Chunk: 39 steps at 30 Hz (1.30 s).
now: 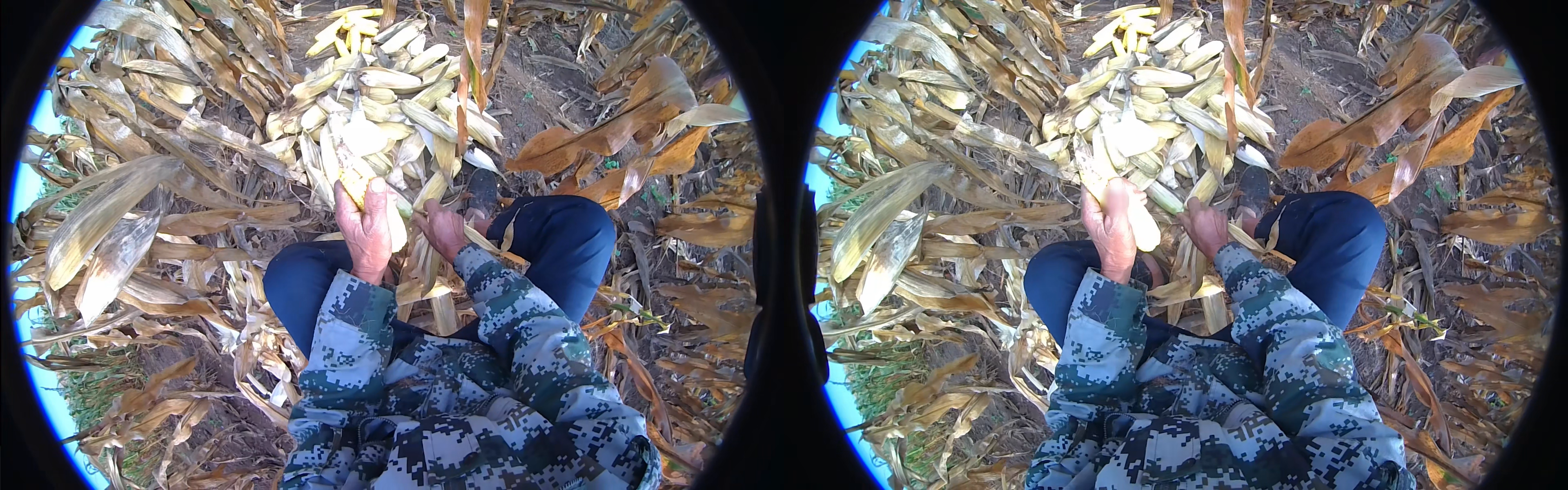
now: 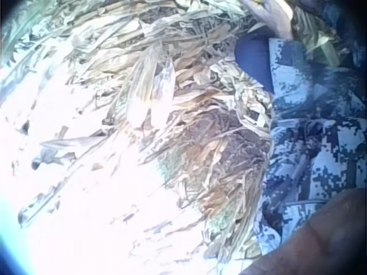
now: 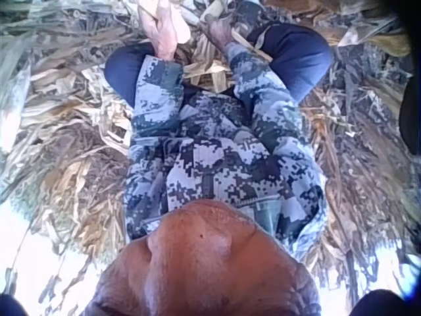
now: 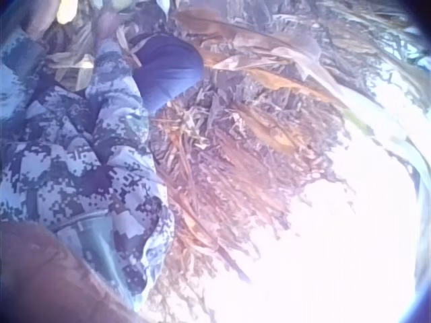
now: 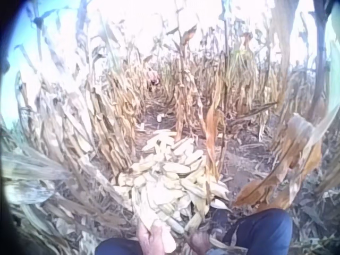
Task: The person sits on the ground in a cornfield and shucks corn cobs by hand. They peel back the husks to reveal the kernels and place the shucked corn into a growing pile.
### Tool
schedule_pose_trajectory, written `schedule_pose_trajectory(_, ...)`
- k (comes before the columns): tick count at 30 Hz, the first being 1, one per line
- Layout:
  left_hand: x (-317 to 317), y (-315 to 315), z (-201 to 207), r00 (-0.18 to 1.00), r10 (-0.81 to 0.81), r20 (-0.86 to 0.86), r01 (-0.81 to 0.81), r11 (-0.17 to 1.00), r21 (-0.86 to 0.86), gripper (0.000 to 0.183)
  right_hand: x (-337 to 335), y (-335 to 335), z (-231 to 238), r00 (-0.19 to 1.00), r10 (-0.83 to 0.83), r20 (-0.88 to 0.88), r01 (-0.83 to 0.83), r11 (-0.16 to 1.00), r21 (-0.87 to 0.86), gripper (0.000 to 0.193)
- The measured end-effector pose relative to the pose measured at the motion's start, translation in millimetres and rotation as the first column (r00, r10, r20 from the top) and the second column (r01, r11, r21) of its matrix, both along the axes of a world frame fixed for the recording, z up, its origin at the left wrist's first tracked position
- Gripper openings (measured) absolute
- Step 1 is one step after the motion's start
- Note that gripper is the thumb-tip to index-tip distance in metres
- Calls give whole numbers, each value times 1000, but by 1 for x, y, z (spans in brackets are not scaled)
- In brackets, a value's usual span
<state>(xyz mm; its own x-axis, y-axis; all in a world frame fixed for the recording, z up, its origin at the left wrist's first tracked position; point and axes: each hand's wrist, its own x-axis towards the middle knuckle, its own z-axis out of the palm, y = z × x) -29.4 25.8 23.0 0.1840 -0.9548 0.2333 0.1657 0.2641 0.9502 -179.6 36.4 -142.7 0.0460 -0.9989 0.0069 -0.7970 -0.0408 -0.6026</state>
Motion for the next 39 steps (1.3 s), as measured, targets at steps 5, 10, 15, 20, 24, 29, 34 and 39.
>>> schedule_pose_trajectory(5, 5, -20, 17, 986, 48, -161, -35, 996, 84, 34, 42, 98, -47, 945, 288, 156, -328, 839, 434, 48)
schedule_pose_trajectory(10, -11, -45, 44, 991, -48, -127, 60, 994, 93, 32, 97, 167, -169, 435, 643, 630, -870, 481, 110, 36)
schedule_pose_trajectory(15, 5, -69, 63, 982, -186, 27, 186, 982, 22, 32, 61, 107, -102, 898, 247, 365, -409, 774, 484, 42)
schedule_pose_trajectory(20, 9, -82, 59, 966, -248, 72, 245, 969, 41, 31, -17, 85, -105, 885, -456, 92, 360, 797, 486, 56)
schedule_pose_trajectory(24, 19, -77, 69, 965, -262, -8, 261, 957, 128, 34, -27, 93, -122, 840, -529, 115, 424, 775, 469, 87)
schedule_pose_trajectory(29, 33, -73, 94, 967, -229, -110, 244, 957, 156, 40, -8, 113, -154, 888, -445, -116, 406, 643, 649, 141)
schedule_pose_trajectory(34, 45, -75, 105, 976, -141, -166, 176, 960, 216, 49, 1, 115, -144, 925, -375, -55, 289, 603, 743, 146)
schedule_pose_trajectory(39, 49, -73, 111, 963, -157, -219, 212, 944, 252, 50, 37, 159, -132, 992, -91, -93, 129, 641, 757, 119)
